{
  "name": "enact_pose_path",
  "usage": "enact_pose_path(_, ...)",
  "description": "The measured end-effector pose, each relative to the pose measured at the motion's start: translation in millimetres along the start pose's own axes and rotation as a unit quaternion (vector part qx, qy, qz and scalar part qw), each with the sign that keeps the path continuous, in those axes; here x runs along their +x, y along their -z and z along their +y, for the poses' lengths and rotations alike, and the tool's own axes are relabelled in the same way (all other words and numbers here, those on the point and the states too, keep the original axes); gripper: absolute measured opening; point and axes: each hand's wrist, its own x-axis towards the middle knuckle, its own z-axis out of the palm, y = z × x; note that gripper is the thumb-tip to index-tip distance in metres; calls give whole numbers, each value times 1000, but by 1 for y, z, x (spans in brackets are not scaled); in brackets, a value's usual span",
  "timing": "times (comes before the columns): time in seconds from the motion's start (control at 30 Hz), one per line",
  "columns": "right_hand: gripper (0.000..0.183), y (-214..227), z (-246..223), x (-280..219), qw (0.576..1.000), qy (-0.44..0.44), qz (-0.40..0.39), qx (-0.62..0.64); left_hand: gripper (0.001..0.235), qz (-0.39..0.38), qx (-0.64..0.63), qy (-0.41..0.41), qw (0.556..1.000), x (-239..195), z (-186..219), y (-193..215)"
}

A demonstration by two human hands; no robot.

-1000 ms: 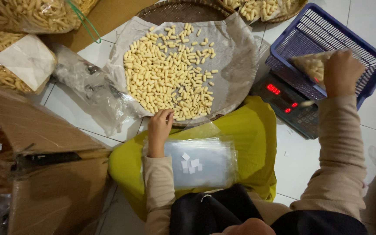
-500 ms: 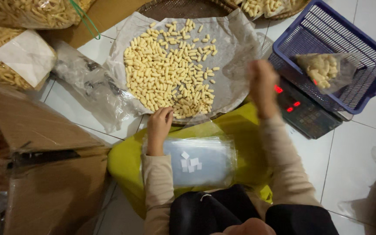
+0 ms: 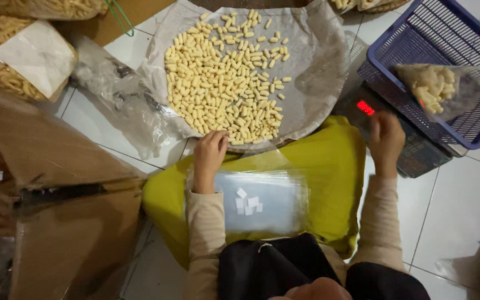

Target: The person scoops small cylindrical snack pieces from a large woven tray and places them into clear plastic bags. They then weigh each filled bag on a digital scale and set it aside in a blue basket. The process repeats with multiple bags.

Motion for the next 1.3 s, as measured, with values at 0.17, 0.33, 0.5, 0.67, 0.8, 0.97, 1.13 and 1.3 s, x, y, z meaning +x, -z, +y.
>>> enact_pose_path(0.17, 11, -44, 73, -69, 970, -139, -190, -66, 10, 6, -6, -4, 1000, 1, 3, -1)
enact_pose_path(0.33, 13, -69, 86, -107, 952, -210, -195, -104, 9, -7, -8, 2, 1000, 0, 2, -1)
enact_pose_path(0.5, 18, -61, 77, -109, 971, -222, -37, -83, 9, -1, -5, 3, 1000, -2, 1, -2)
enact_pose_path(0.67, 23, -21, 41, -40, 950, -95, 296, 39, 10, -1, 5, 0, 1000, -1, 0, -3)
enact_pose_path(0.8, 21, -15, -48, 18, 914, -34, 362, 177, 8, -3, 5, -3, 1000, 0, 1, -3)
enact_pose_path(0.97, 46, -17, -160, 53, 975, 198, -58, 78, 10, 18, -10, -8, 1000, -3, 7, 6)
enact_pose_path(1.13, 19, 43, -112, 74, 977, 76, 197, 25, 10, 9, -6, -5, 1000, -2, 9, 6)
enact_pose_path(1.3, 19, 92, 7, 124, 991, -42, 71, -105, 11, -21, -8, 13, 1000, 0, 2, 1)
